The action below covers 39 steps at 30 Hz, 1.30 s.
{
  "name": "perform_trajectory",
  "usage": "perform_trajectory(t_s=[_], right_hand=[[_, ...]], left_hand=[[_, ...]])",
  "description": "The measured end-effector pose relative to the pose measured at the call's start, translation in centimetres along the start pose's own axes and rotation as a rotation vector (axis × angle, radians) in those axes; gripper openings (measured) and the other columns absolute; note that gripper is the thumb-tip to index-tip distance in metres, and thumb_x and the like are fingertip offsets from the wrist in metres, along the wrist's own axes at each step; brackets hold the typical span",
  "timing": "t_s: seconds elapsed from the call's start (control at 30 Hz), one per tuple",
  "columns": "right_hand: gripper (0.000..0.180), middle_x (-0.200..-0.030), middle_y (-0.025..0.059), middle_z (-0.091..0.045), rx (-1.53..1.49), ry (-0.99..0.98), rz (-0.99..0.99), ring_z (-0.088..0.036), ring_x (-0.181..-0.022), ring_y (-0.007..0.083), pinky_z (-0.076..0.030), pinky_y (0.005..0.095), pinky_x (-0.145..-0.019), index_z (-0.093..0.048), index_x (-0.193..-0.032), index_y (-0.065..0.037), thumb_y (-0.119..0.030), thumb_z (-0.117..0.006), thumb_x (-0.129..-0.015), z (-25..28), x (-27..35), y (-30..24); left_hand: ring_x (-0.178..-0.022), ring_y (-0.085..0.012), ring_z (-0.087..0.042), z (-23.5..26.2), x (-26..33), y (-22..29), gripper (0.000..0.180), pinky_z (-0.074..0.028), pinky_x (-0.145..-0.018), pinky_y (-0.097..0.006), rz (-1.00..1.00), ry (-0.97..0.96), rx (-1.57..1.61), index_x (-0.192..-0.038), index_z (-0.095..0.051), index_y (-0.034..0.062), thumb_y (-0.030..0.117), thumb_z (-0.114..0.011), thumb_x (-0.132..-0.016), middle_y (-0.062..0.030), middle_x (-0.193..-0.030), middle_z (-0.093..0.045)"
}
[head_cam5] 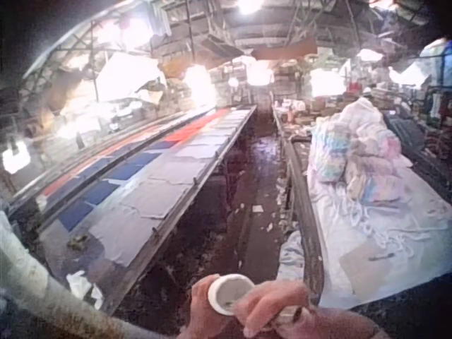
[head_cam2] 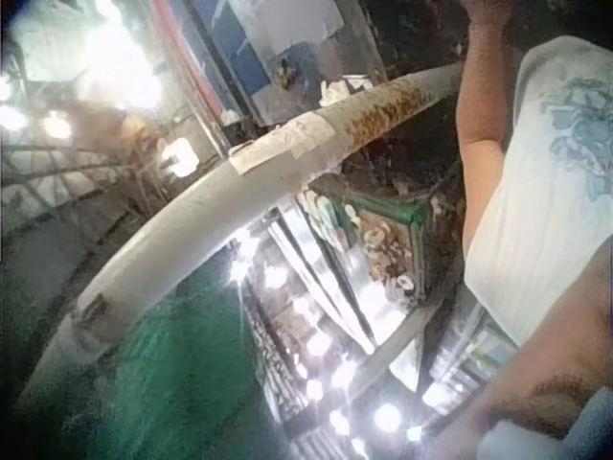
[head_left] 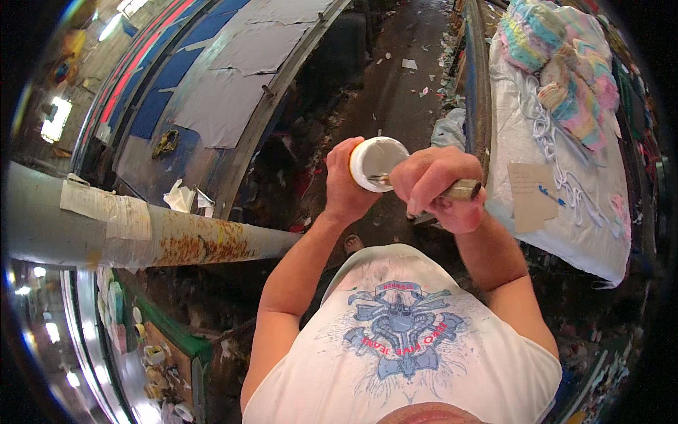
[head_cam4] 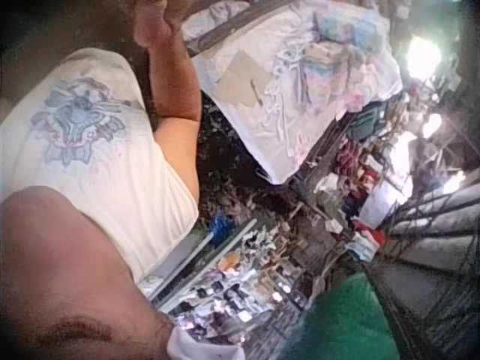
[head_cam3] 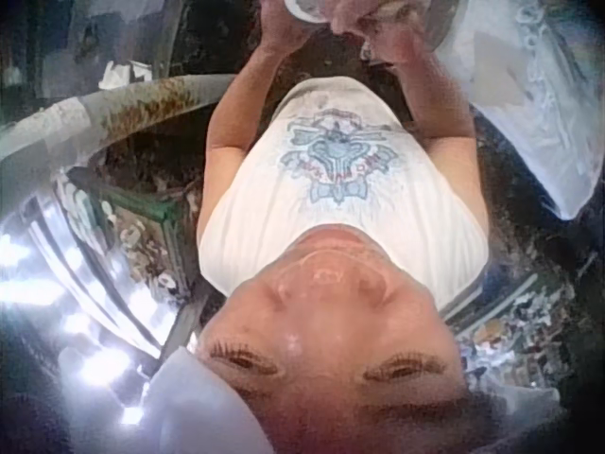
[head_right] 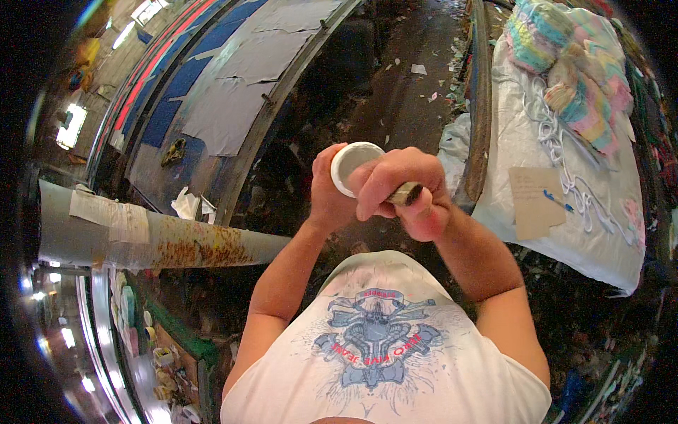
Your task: The person mixes red paint in a large container using a wooden stick, then scoops white paint into a small cup and stirs it. They add a liquid from a bottle into the white mixture and continue stirring. The person moves between worktables in a cluttered workshop while handling paint containers and tools.
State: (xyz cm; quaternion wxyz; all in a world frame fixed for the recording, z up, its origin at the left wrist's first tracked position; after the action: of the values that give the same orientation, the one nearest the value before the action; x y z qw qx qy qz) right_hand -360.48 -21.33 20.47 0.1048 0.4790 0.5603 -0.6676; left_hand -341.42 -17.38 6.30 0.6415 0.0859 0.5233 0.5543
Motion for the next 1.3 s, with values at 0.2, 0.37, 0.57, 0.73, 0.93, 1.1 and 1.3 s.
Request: perform_trajectory(t_s=[0.2,0.37,0.57,0.73,0.93,1.1,1.3], right_hand=[[0.093,-0.065,0.0024,-0.06,0.144,0.294,0.061,-0.048,-0.052,0.0093,-0.034,0.031,-0.048,-0.074,-0.085,-0.002,-0.091,-0.051,-0.102,-1.0,-0.8,-0.7],[0.085,-0.069,0.0059,-0.063,0.029,0.032,0.004,-0.053,-0.053,0.0141,-0.038,0.0326,-0.05,-0.074,-0.084,-0.002,-0.078,-0.049,-0.113,-1.2,-0.3,-1.2],[0.091,-0.066,0.005,-0.061,0.227,0.246,0.122,-0.051,-0.051,0.0179,-0.042,0.0358,-0.05,-0.074,-0.083,-0.002,-0.086,-0.047,-0.108,-0.7,0.8,-0.8],[0.084,-0.063,0.0034,-0.059,-0.056,-0.111,-0.042,-0.056,-0.051,0.018,-0.041,0.0357,-0.05,-0.075,-0.083,-0.003,-0.077,-0.05,-0.113,-1.3,1.2,-0.8],[0.085,-0.065,0.0036,-0.062,0.193,-0.03,-0.104,-0.056,-0.051,0.0139,-0.044,0.0331,-0.05,-0.076,-0.085,-0.005,-0.08,-0.047,-0.113,0.8,1.5,-2.1],[0.088,-0.066,0.0043,-0.063,0.155,0.204,0.06,-0.052,-0.048,0.013,-0.042,0.031,-0.048,-0.076,-0.085,-0.004,-0.084,-0.047,-0.11,0.0,1.9,-0.6],[0.078,-0.068,0.0031,-0.063,-0.003,0.024,-0.072,-0.052,-0.048,0.0141,-0.042,0.0307,-0.048,-0.077,-0.09,-0.004,-0.075,-0.055,-0.112,0.3,1.7,-0.7]], left_hand=[[-0.134,-0.0311,-0.065,-0.4,1.2,-0.1,0.102,-0.052,-0.117,-0.045,0.03,-0.065,0.049,-0.152,-0.053,0.0106,0.019,-0.11,-0.068,-0.0114,-0.146,-0.064],[-0.139,-0.036,-0.058,0.3,1.5,-0.9,0.101,-0.046,-0.121,-0.05,0.122,-0.006,0.233,-0.152,-0.056,0.0114,0.012,-0.107,-0.065,-0.0116,-0.148,-0.06],[-0.139,-0.0348,-0.059,-0.6,1.4,-0.4,0.103,-0.046,-0.122,-0.048,0.083,-0.144,0.249,-0.153,-0.056,0.0119,0.019,-0.109,-0.065,-0.0112,-0.15,-0.06],[-0.141,-0.0345,-0.06,0.9,0.8,-0.6,0.105,-0.049,-0.121,-0.048,0.092,-0.33,0.222,-0.155,-0.056,0.012,0.026,-0.11,-0.065,-0.0114,-0.151,-0.061],[-0.139,-0.0329,-0.063,-1.0,1.8,-0.7,0.104,-0.051,-0.121,-0.047,0.159,-0.321,0.253,-0.155,-0.057,0.0115,0.018,-0.11,-0.066,-0.0104,-0.15,-0.063],[-0.137,-0.0311,-0.065,-0.9,1.7,-1.4,0.104,-0.052,-0.12,-0.046,0.022,-0.323,0.243,-0.154,-0.057,0.0111,0.019,-0.111,-0.066,-0.0101,-0.149,-0.064],[-0.14,-0.0347,-0.062,-0.9,2.5,-1.9,0.103,-0.051,-0.12,-0.048,-0.004,-0.345,0.105,-0.153,-0.057,0.0109,0.025,-0.111,-0.067,-0.0121,-0.15,-0.064]])
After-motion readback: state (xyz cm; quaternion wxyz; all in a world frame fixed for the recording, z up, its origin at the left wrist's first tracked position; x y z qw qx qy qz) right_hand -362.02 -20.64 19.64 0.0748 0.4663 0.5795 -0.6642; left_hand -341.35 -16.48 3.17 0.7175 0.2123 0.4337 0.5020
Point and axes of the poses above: each hand's wrist, its own x-axis away from the middle knuckle, its own z-axis out of the back of the hand, y = z × x, the point moved 1 cm from there along -x, towards the middle knuckle
